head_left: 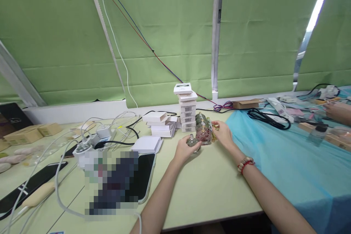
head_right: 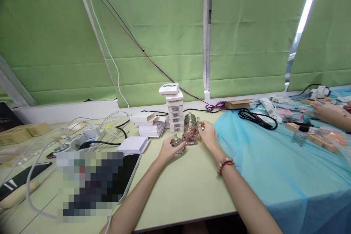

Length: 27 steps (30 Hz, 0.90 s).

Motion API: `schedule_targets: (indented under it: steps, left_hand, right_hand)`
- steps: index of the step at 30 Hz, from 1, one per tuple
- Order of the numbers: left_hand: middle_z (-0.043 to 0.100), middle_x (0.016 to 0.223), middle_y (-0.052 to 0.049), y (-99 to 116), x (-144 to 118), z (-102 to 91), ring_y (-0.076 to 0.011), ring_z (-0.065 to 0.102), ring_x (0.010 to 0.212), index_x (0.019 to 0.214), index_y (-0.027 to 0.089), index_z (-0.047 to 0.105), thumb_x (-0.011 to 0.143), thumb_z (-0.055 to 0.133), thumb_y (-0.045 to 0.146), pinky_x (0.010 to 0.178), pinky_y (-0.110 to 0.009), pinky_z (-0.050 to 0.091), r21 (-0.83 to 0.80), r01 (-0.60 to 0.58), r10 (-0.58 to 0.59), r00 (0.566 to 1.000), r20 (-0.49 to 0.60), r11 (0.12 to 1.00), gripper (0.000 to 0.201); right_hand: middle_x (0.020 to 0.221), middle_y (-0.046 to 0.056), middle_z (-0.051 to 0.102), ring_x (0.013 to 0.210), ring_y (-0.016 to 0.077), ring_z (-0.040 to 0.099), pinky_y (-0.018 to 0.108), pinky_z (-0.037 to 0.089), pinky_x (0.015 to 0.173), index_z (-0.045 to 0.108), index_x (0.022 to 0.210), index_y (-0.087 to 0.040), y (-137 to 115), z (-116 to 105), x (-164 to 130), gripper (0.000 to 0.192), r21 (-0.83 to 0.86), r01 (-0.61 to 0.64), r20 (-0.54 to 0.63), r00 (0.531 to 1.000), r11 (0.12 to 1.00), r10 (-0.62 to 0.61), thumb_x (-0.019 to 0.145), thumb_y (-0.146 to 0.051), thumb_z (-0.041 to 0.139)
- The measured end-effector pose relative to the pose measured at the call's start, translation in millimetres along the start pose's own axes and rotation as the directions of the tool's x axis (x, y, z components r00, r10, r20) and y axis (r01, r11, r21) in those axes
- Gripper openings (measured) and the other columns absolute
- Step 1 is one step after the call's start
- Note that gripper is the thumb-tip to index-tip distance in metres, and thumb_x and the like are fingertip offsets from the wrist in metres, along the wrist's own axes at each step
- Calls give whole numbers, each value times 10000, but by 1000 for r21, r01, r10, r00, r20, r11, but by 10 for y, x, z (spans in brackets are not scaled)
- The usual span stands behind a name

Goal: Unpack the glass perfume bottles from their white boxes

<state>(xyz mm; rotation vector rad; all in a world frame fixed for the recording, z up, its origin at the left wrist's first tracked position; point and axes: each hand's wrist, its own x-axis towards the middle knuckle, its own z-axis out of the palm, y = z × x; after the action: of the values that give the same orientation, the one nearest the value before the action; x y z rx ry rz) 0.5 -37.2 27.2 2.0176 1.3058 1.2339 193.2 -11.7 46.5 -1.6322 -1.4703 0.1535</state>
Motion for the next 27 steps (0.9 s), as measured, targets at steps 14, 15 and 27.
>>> schedule_targets:
  steps: [14, 15, 27]
  left_hand:
    - [393, 527, 56, -3, 3, 5, -81, 375, 524, 559, 184, 389, 661, 621, 496, 507, -214, 270, 22, -2, 2, 1000, -5, 1000, 401]
    - [394, 527, 55, -2, 3, 6, -81, 376, 523, 559, 184, 391, 662, 620, 494, 505, -214, 269, 19, -4, 4, 1000, -5, 1000, 399]
    - [407, 531, 51, 11, -1, -2, -86, 391, 532, 564, 178, 439, 654, 625, 494, 515, -214, 283, 18, 9, -8, 1000, -6, 1000, 378]
  right_hand:
    - [1202, 103, 558, 1147, 253, 445, 350, 329, 860, 575, 1174, -211, 166, 103, -47, 350, -404, 169, 310, 950, 899, -40, 839, -256, 483]
    - [1179, 97, 576, 1136, 248, 454, 343, 326, 857, 602, 1127, -210, 168, 102, -45, 315, -402, 167, 308, 951, 900, -39, 836, -246, 485]
    - [1090, 95, 630, 1041, 233, 512, 310, 322, 812, 633, 1070, -193, 151, 57, -31, 316, -412, 118, 232, 972, 903, -21, 790, -133, 499]
